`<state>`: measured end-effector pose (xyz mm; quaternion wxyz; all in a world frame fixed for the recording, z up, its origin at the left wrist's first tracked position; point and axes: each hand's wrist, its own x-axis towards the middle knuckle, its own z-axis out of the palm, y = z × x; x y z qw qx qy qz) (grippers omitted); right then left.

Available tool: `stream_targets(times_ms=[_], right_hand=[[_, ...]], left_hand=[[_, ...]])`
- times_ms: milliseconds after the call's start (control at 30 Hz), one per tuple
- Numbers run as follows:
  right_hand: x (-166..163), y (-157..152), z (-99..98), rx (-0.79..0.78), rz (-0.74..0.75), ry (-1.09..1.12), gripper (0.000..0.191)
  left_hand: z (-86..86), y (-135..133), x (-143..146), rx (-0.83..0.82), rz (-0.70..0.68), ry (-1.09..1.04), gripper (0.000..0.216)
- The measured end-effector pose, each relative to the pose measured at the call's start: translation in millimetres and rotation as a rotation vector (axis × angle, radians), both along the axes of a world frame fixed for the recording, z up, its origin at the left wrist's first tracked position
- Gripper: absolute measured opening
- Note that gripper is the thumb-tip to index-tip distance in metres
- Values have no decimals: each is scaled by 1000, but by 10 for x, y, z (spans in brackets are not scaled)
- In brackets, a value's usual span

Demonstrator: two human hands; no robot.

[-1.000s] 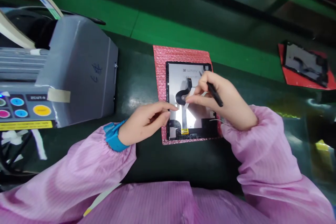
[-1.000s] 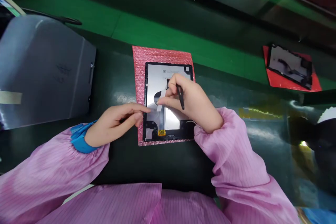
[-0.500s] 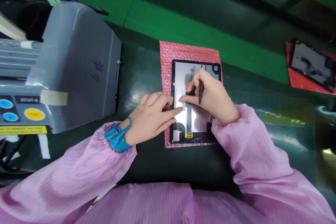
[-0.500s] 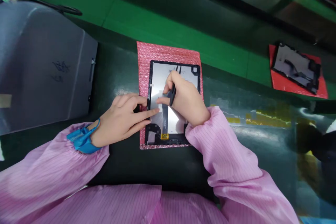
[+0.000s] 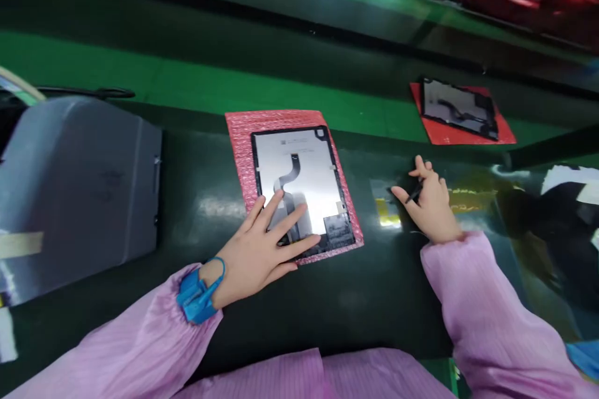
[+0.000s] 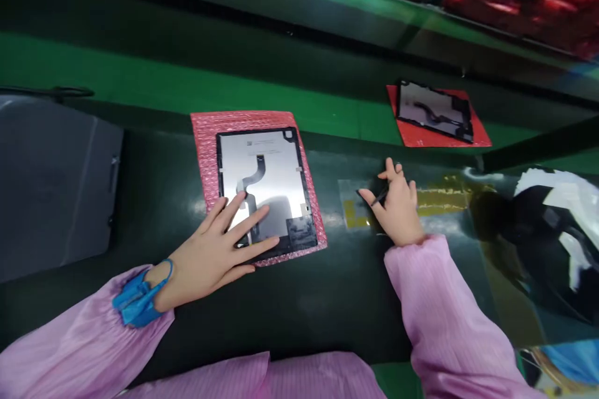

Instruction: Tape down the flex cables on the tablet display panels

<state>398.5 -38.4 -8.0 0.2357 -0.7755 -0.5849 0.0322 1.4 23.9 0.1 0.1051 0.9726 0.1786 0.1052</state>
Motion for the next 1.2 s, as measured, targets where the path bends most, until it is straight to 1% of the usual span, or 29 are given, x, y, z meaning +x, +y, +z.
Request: stream_targets(times_ms=[67, 100, 167, 233, 300, 367, 433, 467, 500, 533, 567, 600, 633, 667, 700, 733, 767, 833, 867, 967, 1033, 1067, 1100, 1133, 1167, 1200], right_hand=[[252, -237, -72, 3, -78, -11, 51], [364, -305, -76, 14, -102, -9, 52], [578, -313, -16, 30, -119, -27, 47], [810, -157, 113, 11, -95, -110, 35], [1072, 112, 271, -51, -74, -262, 22], [1343, 413, 416, -123, -94, -402, 15], [1574, 674, 521, -163, -112, -436, 17], [1659, 779, 554, -180, -105, -422, 21], [1719, 864, 577, -200, -83, -398, 25], [1752, 931, 589, -222, -54, -373, 29], [1761, 982, 596, -239, -24, -350, 32], [1749, 1022, 599, -247, 0, -333, 33], [1720, 1054, 604, -244, 16, -322, 35], [1678, 1082, 612, -234, 23, -317, 37], [1626, 1110, 627, -219, 25, -317, 40], [1564, 1141, 648, -200, 26, -318, 43], [1490, 1176, 678, -175, 26, -322, 45], [1287, 1246, 759, -109, 31, -333, 46], [1146, 1273, 807, -68, 34, -339, 45], [535, 1246, 964, 35, 79, -341, 38], [36, 1110, 1050, 42, 177, -296, 35], [-193, 1011, 1075, 29, 274, -173, 33], [-380, 898, 1080, 6, 385, -11, 32], [-506, 774, 1061, -2, 484, 134, 33], [-559, 641, 1015, 6, 508, 216, 32], [-535, 502, 940, 26, 480, 253, 31]], left_hand=[[-18, 129, 129, 33, 42, -21, 64], [-24, 224, 222, 45, 78, -38, 62], [-23, 485, 465, 48, 193, -61, 57], [-10, 837, 756, 20, 374, -63, 53], [9, 1250, 1034, -19, 604, -99, 54], [28, 1659, 1241, -72, 788, -171, 57], [42, 1979, 1353, -156, 893, -250, 58], [46, 2081, 1380, -180, 911, -296, 59], [50, 2135, 1396, -185, 900, -338, 60], [54, 2139, 1407, -170, 852, -376, 59], [58, 2095, 1423, -158, 761, -415, 58], [61, 2008, 1449, -183, 631, -458, 54], [63, 1888, 1489, -274, 485, -511, 49], [62, 1744, 1544, -420, 329, -579, 42], [58, 1587, 1611, -659, 183, -657, 36], [49, 1428, 1686, -937, 92, -747, 31], [37, 1276, 1760, -1024, 55, -759, 32], [8, 1024, 1884, -1137, 14, -778, 33], [-4, 932, 1927, -1161, 5, -779, 34], [-16, 793, 1973, -1269, -19, -819, 35], [-2, 776, 1949, -1333, -27, -859, 40], [7, 777, 1923, -1390, -7, -915, 44], [17, 780, 1886, -1464, 47, -991, 49], [26, 782, 1837, -1540, 129, -1075, 54], [34, 783, 1775, -1605, 227, -1152, 61], [40, 782, 1700, -1648, 324, -1212, 66]])
